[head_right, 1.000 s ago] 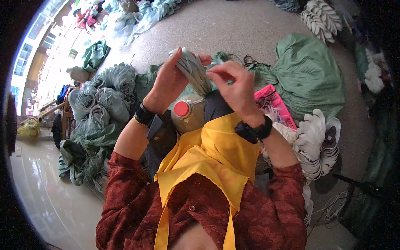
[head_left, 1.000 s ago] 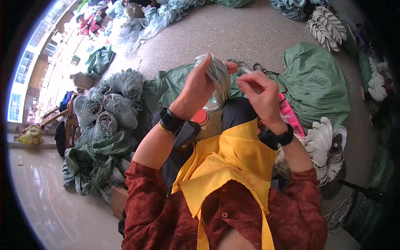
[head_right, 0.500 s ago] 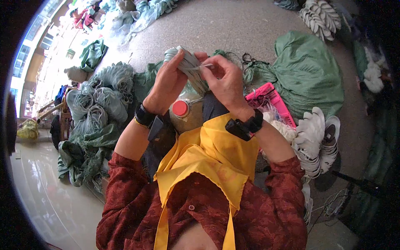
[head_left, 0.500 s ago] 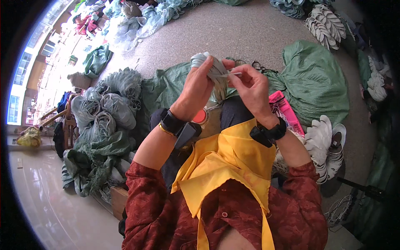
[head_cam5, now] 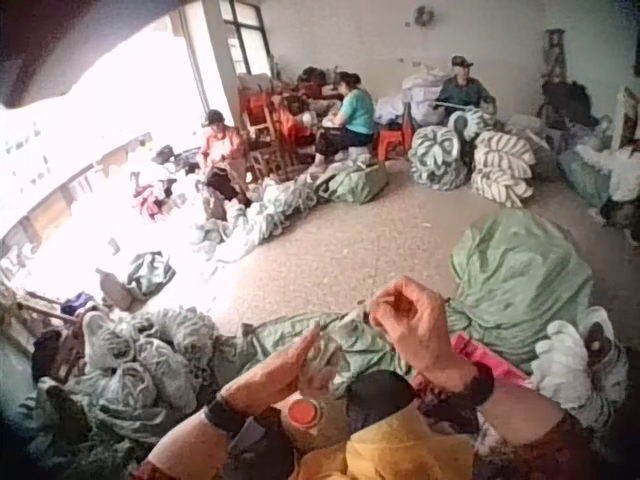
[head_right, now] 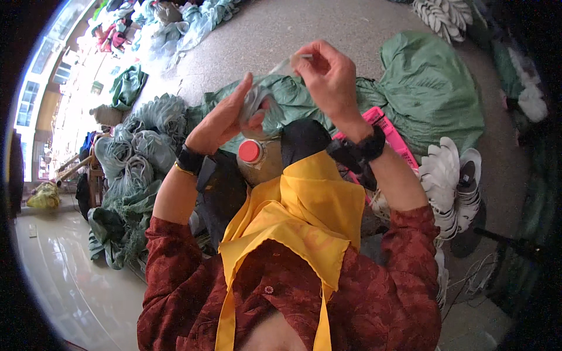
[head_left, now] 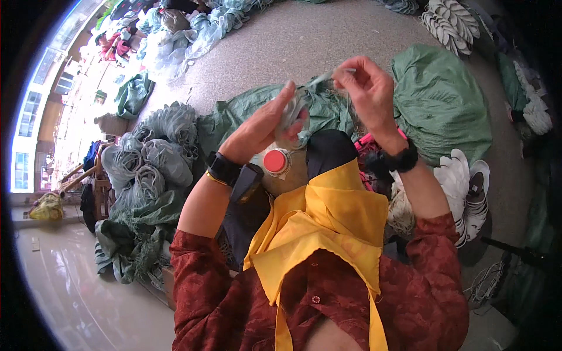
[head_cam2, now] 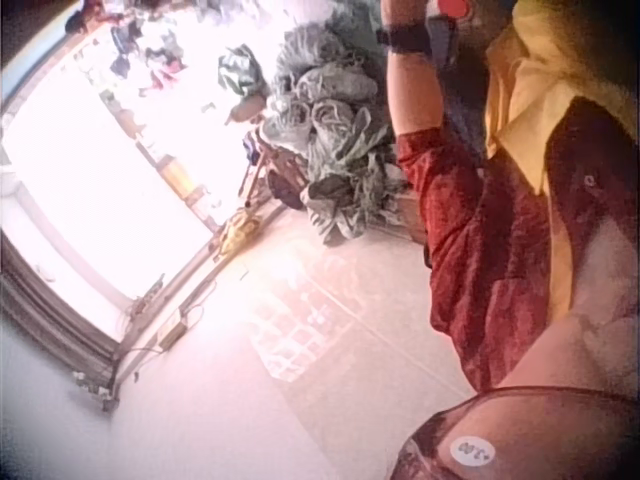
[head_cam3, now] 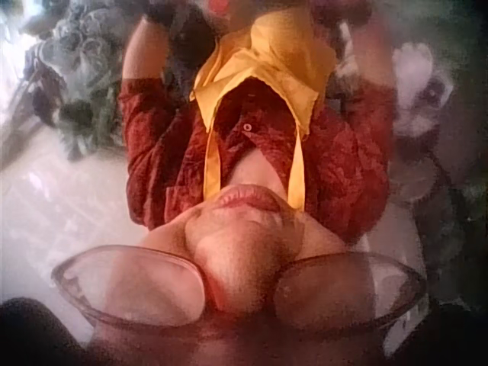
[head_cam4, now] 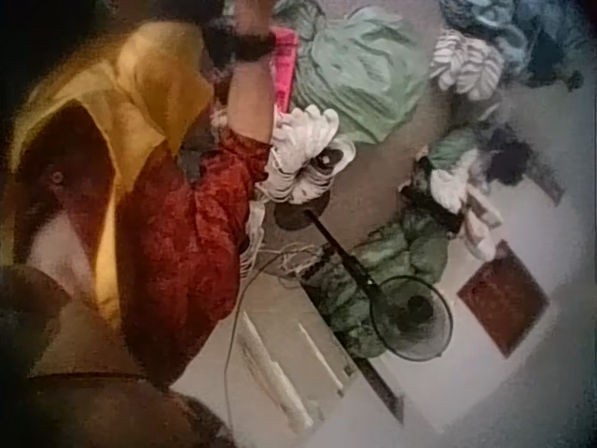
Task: Organizing and tying together long strips of green fabric into bundles.
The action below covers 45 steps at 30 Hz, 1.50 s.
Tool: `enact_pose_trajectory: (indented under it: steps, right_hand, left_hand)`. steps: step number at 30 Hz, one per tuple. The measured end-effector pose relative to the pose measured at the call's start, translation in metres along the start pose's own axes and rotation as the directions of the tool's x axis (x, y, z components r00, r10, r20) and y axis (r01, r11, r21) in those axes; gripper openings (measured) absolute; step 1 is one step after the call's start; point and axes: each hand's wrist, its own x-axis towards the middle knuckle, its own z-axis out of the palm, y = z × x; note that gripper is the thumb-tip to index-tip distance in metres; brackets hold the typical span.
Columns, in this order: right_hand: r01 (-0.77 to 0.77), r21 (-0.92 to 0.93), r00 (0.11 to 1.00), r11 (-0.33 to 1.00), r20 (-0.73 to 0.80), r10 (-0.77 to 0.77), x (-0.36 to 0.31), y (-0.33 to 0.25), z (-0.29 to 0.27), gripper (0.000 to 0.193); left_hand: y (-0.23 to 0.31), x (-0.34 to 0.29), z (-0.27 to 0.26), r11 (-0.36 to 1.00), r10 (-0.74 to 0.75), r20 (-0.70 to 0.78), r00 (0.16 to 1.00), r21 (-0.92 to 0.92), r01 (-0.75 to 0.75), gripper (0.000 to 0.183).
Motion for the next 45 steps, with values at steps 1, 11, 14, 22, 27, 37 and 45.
enact_pose_trajectory:
  steps: [1,11,14,22,27,37,45]
  right_hand:
    - [0.011,0.009,1.0,1.0,-0.023,-0.011,0.007,0.005,-0.003,0.007]
    - [-0.192,0.101,0.944,0.976,-0.251,0.212,0.04,0.09,-0.083,0.012]
    - [-0.26,0.11,0.918,0.959,-0.281,0.281,0.035,0.107,-0.108,0.016]
    - [-0.379,0.141,0.874,0.914,-0.271,0.404,0.02,0.145,-0.14,0.017]
    - [-0.39,0.21,0.854,0.897,-0.281,0.437,0.015,0.156,-0.14,0.017]
    - [-0.098,0.092,0.986,0.991,0.142,0.085,0.011,0.108,-0.055,0.046]
    - [0.309,-0.032,0.905,0.95,0.315,-0.284,0.012,0.058,0.048,0.078]
  left_hand:
    - [0.003,-0.002,-0.004,0.998,-0.013,0.016,1.0,0.057,0.012,0.049]
    - [0.031,-0.018,-0.033,0.965,-0.135,-0.101,0.986,0.213,0.154,0.044]
    - [0.037,-0.022,-0.032,0.962,-0.087,-0.16,0.983,0.244,0.125,0.047]
    - [0.046,-0.016,-0.044,0.967,-0.013,-0.188,0.982,0.249,0.061,0.036]
    - [0.059,-0.016,-0.045,0.985,0.028,-0.17,0.985,0.175,0.002,0.036]
    - [0.069,0.009,-0.023,0.955,-0.005,-0.131,0.991,0.293,0.043,0.041]
    - [0.069,0.027,-0.004,0.924,0.006,-0.05,0.999,0.383,0.014,0.043]
